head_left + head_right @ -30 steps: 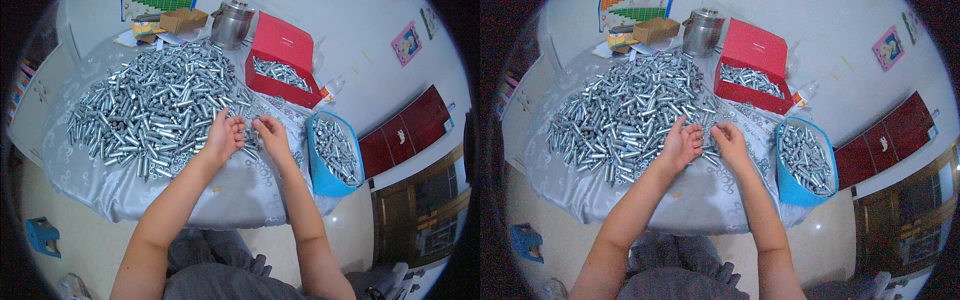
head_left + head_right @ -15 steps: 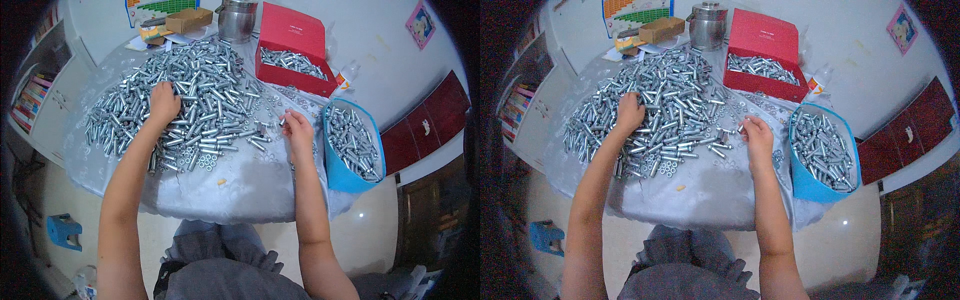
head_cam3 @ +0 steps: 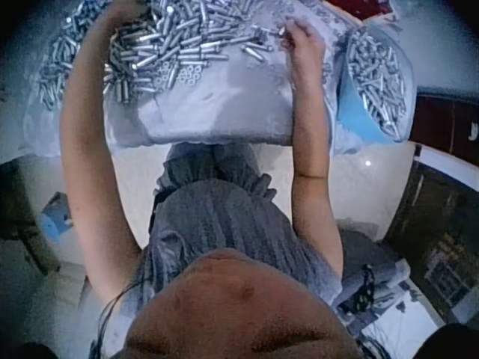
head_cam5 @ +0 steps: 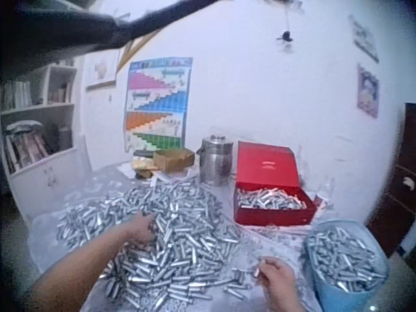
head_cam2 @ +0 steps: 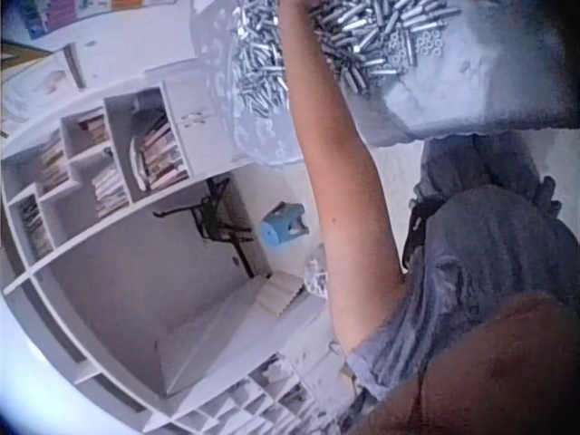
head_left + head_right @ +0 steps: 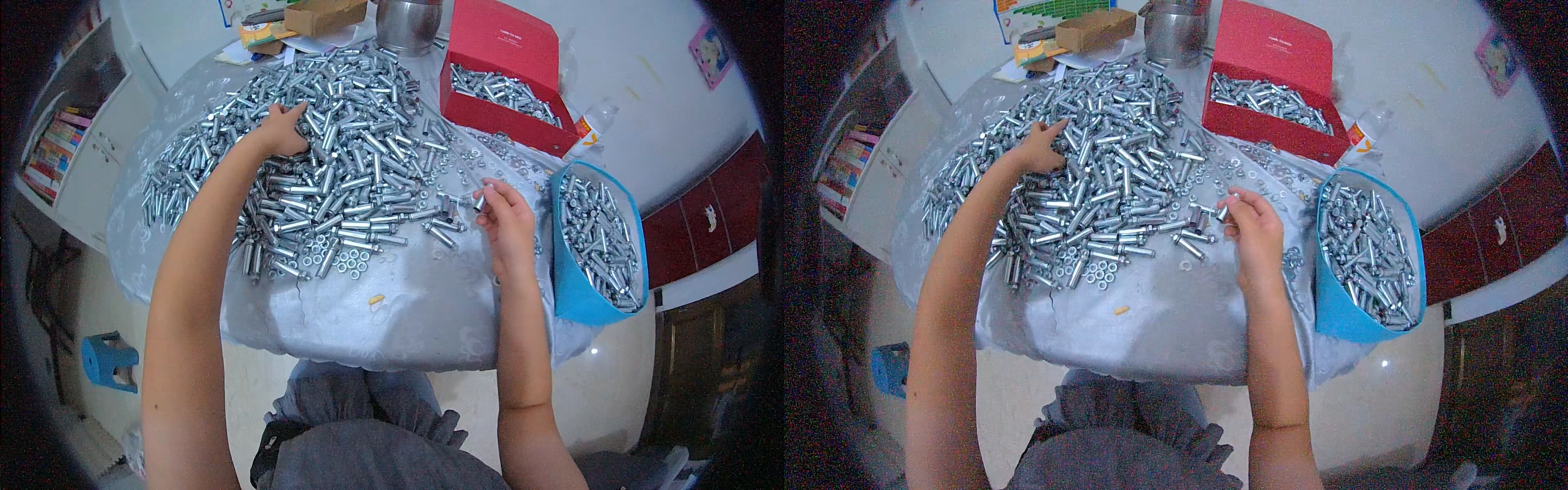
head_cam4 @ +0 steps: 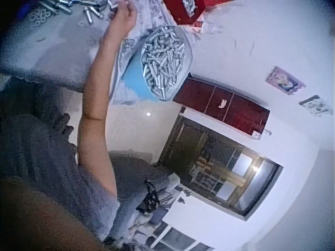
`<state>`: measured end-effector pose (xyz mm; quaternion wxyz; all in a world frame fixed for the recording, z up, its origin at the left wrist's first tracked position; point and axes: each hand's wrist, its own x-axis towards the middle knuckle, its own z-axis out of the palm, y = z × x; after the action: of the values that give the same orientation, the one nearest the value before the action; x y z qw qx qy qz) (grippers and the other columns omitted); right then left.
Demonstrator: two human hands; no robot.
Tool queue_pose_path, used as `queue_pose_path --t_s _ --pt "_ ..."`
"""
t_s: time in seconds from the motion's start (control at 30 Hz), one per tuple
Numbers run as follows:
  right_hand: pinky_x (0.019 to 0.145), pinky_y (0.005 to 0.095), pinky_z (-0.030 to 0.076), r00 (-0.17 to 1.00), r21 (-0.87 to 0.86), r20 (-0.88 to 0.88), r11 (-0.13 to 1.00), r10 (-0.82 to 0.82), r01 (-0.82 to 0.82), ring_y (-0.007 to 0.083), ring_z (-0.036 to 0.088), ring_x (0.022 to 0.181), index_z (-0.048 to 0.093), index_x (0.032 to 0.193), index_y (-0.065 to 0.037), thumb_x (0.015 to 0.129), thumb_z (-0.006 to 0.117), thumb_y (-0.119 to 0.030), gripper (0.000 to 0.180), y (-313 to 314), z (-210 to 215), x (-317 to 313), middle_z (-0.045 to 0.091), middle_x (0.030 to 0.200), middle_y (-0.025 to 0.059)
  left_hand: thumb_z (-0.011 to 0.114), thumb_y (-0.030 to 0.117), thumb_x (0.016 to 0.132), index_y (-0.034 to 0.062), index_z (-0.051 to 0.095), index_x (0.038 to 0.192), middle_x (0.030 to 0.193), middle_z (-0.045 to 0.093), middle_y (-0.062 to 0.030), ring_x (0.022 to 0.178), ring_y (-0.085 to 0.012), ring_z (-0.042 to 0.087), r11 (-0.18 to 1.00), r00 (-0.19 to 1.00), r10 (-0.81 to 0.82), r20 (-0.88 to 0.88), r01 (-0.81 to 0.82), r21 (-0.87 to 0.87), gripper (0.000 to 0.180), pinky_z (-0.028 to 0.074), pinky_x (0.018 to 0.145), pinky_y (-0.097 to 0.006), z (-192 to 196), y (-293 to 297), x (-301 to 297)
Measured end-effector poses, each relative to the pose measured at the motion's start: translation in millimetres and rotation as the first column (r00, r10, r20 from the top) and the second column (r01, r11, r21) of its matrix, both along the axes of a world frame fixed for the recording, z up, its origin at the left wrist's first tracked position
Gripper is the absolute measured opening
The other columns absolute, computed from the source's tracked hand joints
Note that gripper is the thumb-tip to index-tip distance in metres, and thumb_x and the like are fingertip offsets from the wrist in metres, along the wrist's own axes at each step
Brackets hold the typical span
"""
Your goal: The person repeatedly picks metal sleeves and small washers from a pile on a table, inserts the washers into the sleeves, and places the assembled units into a blue container. The process is continuous and repetitive throughout the clip.
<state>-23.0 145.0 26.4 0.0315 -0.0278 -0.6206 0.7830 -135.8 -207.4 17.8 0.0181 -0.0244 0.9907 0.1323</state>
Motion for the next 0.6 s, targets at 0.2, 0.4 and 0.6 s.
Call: queue_pose_path --t_s 0.2,0.4,0.6 --pt "0.053 0.0181 0.038 1.0 -0.009 -0.007 1.0 0.015 -0.015 0.0058 0.047 0.061 0.054 0.1 0.0 0.08 0.053 -0.01 0.022 2 -2 -3 0.06 0.081 0.0062 0.06 0.02 0.059 0.0303 0.035 0.127 0.123 0.033 -0.0166 0.113 -0.0358 0.037 1.0 0.992 0.004 -0.124 -0.004 0.0 0.073 0.031 0.094 -0.043 -3 5 5" --pt "0.053 0.0179 0.037 1.0 0.017 0.018 1.0 0.018 -0.018 0.0057 0.047 0.061 0.055 0.099 0.0 0.081 0.053 -0.011 0.022 -4 -1 -1 0.06 0.08 0.0058 0.058 0.016 0.062 0.0295 0.034 0.126 0.122 0.04 -0.0098 0.11 -0.0341 0.04 0.996 0.983 -0.062 -0.172 0.051 -0.07 0.07 0.031 0.093 -0.045 -8 -2 4" --pt "0.052 0.017 0.036 0.999 0.039 0.044 0.999 -0.014 0.012 0.0053 0.046 0.06 0.056 0.098 -0.001 0.081 0.053 -0.014 0.021 -5 -4 -3 0.06 0.079 0.0046 0.059 0.011 0.067 0.0247 0.031 0.127 0.118 0.043 -0.0119 0.107 -0.036 0.042 0.974 0.967 -0.1 -0.236 0.046 -0.224 0.068 0.034 0.089 -0.05 -9 5 6"
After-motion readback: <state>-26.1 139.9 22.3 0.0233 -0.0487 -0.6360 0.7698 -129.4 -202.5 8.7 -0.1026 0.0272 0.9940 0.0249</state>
